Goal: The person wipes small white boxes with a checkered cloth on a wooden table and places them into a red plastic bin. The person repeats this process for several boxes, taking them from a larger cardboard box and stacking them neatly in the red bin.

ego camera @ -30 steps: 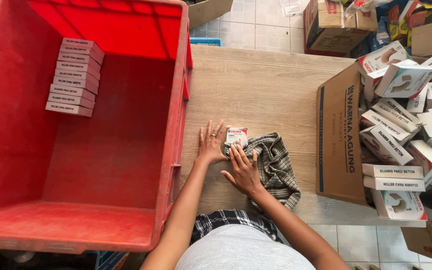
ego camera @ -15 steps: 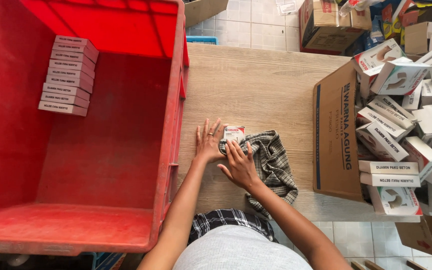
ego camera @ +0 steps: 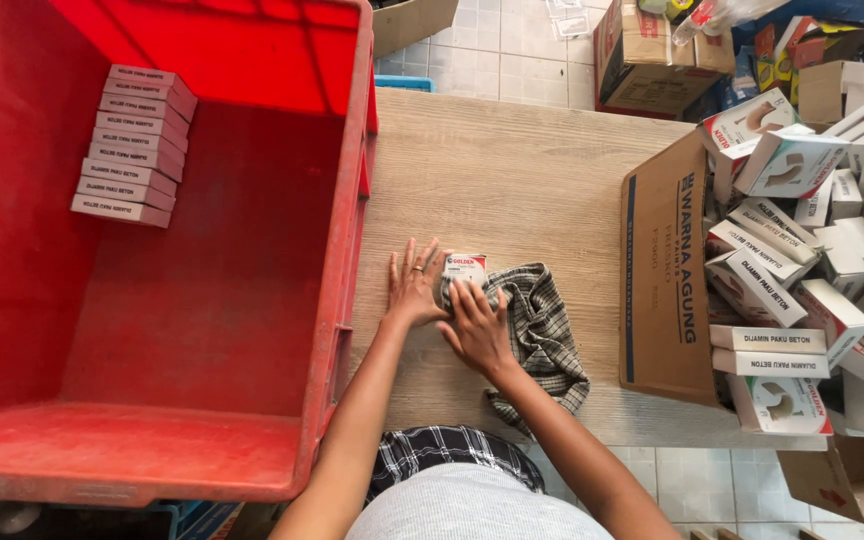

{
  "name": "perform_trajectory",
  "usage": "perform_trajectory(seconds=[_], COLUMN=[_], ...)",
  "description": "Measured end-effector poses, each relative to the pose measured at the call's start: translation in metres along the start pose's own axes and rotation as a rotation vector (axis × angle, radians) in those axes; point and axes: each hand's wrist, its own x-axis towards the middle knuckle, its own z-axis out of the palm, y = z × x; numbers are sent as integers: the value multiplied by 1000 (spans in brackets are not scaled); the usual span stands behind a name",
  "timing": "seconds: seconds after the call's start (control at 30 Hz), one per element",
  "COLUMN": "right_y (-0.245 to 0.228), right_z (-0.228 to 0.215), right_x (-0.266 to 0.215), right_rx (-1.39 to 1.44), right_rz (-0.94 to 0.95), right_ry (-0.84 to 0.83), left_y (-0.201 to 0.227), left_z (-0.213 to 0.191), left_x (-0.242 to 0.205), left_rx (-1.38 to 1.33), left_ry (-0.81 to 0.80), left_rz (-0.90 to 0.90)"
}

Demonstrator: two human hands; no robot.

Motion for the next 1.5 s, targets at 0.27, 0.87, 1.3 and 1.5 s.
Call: perform_trajectory(seconds=[0.27, 0.87, 1.3, 1.5], right_y=[0, 18, 23, 14], right_z=[15, 11, 16, 4], right_x=[14, -16, 24, 26], right_rx=[-15, -36, -65, -35], right_rz=[30, 31, 54, -22], right_ry=[100, 130, 123, 83], left_y=[-6, 0, 2, -6], left_z=[11, 2, 1, 14], left_x=[5, 0, 2, 6], left_rx=[25, 25, 39, 79], left_ry=[-9, 5, -4, 1], left_rz=[14, -12, -32, -8])
